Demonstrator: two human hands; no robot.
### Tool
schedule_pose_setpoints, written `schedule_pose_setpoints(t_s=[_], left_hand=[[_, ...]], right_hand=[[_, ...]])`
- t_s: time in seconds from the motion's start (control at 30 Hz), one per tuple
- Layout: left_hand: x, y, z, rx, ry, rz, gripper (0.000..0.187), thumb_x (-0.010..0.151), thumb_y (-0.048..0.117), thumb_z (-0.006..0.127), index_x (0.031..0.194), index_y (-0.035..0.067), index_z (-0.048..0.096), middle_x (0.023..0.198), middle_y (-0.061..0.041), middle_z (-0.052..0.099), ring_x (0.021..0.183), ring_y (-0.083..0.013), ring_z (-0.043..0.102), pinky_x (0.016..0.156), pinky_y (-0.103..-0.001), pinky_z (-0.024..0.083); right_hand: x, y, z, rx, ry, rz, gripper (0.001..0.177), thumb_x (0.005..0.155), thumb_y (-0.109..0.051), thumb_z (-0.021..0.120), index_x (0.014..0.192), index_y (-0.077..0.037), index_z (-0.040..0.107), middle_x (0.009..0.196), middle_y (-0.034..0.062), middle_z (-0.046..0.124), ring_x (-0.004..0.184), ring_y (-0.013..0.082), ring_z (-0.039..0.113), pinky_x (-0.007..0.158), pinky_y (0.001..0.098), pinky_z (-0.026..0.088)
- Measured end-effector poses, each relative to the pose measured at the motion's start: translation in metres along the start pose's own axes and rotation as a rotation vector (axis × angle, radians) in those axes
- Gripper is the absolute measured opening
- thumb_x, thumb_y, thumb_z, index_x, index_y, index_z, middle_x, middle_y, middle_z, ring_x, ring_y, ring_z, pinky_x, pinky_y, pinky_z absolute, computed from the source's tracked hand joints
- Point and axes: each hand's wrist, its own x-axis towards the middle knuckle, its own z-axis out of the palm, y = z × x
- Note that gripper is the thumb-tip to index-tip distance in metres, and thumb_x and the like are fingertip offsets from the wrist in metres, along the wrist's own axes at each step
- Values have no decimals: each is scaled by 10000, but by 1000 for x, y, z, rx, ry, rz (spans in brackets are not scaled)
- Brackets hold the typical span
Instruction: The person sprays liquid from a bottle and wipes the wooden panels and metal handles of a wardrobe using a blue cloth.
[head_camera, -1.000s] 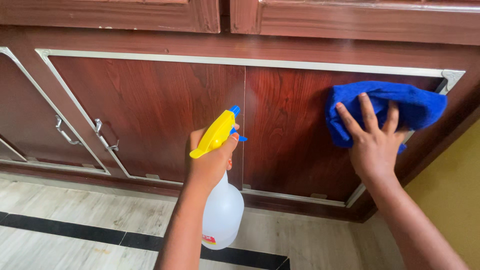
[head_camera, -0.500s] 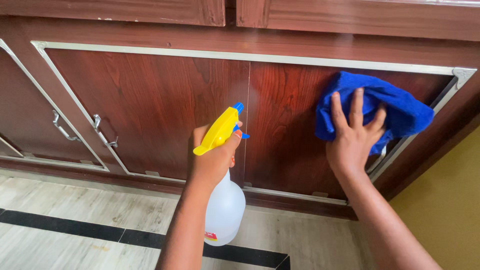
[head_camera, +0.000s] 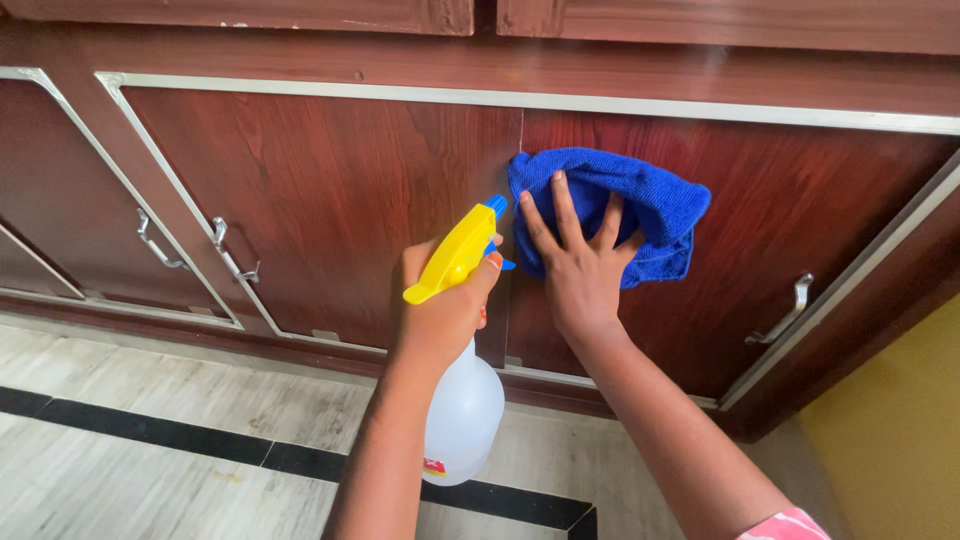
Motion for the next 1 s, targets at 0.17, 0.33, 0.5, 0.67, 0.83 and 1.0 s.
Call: schedule_pose_setpoints(t_s=[0.17,0.33,0.5,0.67,0.83,1.0], left_hand=[[-2,0,4,-3,3,-42,165,868,127,750,1015,56,777,712,-13,672,459,-74,538,409,-260,453],[-2,2,16,-33,-10,-66,165,863,122,748,1015,62,767,728,-13,662,464,-76,535,417,-266,455],[-6,-1,26,-4,-28,-95,156,864,118,744,1008,64,773,752,-9,655,465,-76,542,426,-268,467],[-5,-17,30,-72,-145,-90,168,861,85,733,1019,42,768,690,-6,639,459,-71,520,420,-268,444],[-2,-35,29,-119,-199,-128,182,868,74,731,1038,23,772,644,-11,616,453,-65,517,428,-260,438],[1,-42,30,-148,-202,-114,173,875,77,730,1035,24,768,638,-11,610,447,-66,508,421,-266,430]], right_hand=[[-8,17,-5,20,-17,-34,811,895,-66,609,1577,-473,444,1711,-19,262,1466,541,245,1031,855,218],[-30,42,-10,27,-64,65,832,862,-28,608,1558,-463,476,1706,12,271,1496,549,202,1045,862,205],[-48,73,-7,18,-72,134,837,858,11,616,1561,-424,486,1717,58,254,1501,588,165,1025,850,256],[-66,94,-6,37,-87,267,898,807,47,670,1586,-352,471,1739,132,198,1501,623,148,1043,761,357],[-96,106,3,92,-117,426,998,742,65,693,1636,-264,395,1747,188,118,1484,651,130,1149,654,384],[-119,112,17,221,-162,560,1091,654,92,706,1626,-240,340,1728,197,75,1477,659,103,1162,610,361]])
